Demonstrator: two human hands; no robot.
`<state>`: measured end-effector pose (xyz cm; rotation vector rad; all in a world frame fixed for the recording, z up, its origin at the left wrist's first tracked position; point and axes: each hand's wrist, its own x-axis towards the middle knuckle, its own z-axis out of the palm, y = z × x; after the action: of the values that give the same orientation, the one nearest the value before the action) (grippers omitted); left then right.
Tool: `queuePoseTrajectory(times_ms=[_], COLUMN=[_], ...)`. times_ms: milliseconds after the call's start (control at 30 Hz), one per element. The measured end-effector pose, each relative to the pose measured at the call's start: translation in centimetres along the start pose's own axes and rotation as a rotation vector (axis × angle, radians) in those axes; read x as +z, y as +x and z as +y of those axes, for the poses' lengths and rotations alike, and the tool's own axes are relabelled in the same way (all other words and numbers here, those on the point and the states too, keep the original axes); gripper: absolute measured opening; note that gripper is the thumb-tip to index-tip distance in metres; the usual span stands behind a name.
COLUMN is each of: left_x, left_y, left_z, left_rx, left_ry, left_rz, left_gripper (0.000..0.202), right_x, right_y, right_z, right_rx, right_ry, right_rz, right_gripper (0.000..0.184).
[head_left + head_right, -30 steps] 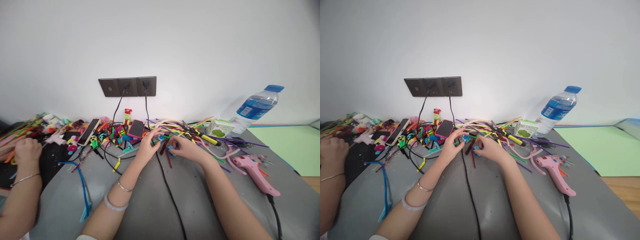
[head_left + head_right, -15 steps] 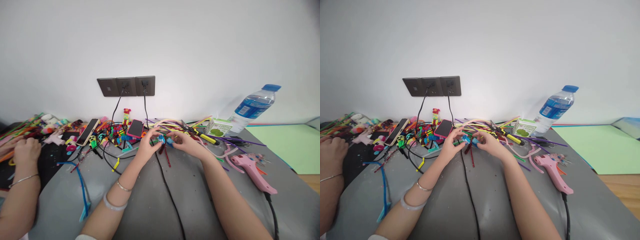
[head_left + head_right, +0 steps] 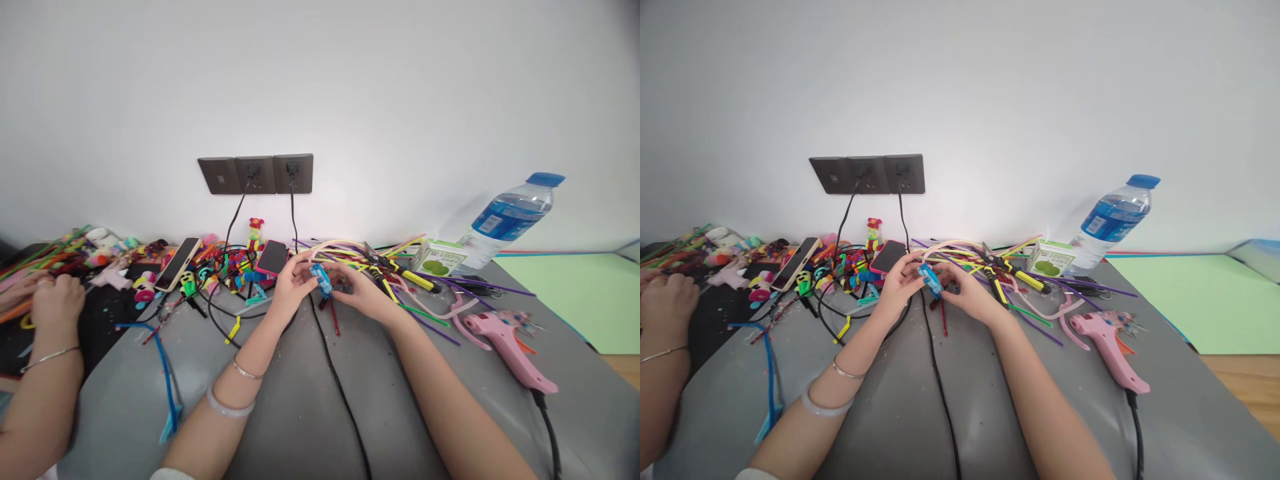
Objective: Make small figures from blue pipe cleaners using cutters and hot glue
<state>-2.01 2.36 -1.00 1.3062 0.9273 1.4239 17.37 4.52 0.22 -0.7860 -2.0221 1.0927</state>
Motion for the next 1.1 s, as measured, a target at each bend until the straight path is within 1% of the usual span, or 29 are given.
queuePoseTrajectory(times_ms=[200, 433, 700, 967, 1100], left_x=[-0.07, -0.23, -0.35, -0.45, -0.31], left_y=[0.06, 0.12, 0.19, 0.22, 0.15], left_z=[-0.12, -0.20, -0.14, -0.30, -0.22], left_rx=[0.011, 0.012, 0.010, 0.042, 0.018], left_ry=[0.065, 0.072, 0.042, 0.061, 0.027], left_rz=[-0.046, 0.010, 0.052, 0.048, 0.030], left_gripper=[0.056, 0.052, 0.056, 0.053, 0.054], right_x=[0.24, 0.17, 0.00, -0.16, -0.16], right_y=[0.01, 0.11, 0.17, 0.15, 0.19], right_z=[0.48, 0.17, 0.03, 0.02, -0.26], right_rx=[0.010, -0.004, -0.016, -0.011, -0.013], right_ry=[0.028, 0.031, -0.004, -0.013, -0.011], right_rz=[-0.009, 0.005, 0.056, 0.072, 0.072], right_gripper=[0.047, 0.046, 0.046, 0.045, 0.043])
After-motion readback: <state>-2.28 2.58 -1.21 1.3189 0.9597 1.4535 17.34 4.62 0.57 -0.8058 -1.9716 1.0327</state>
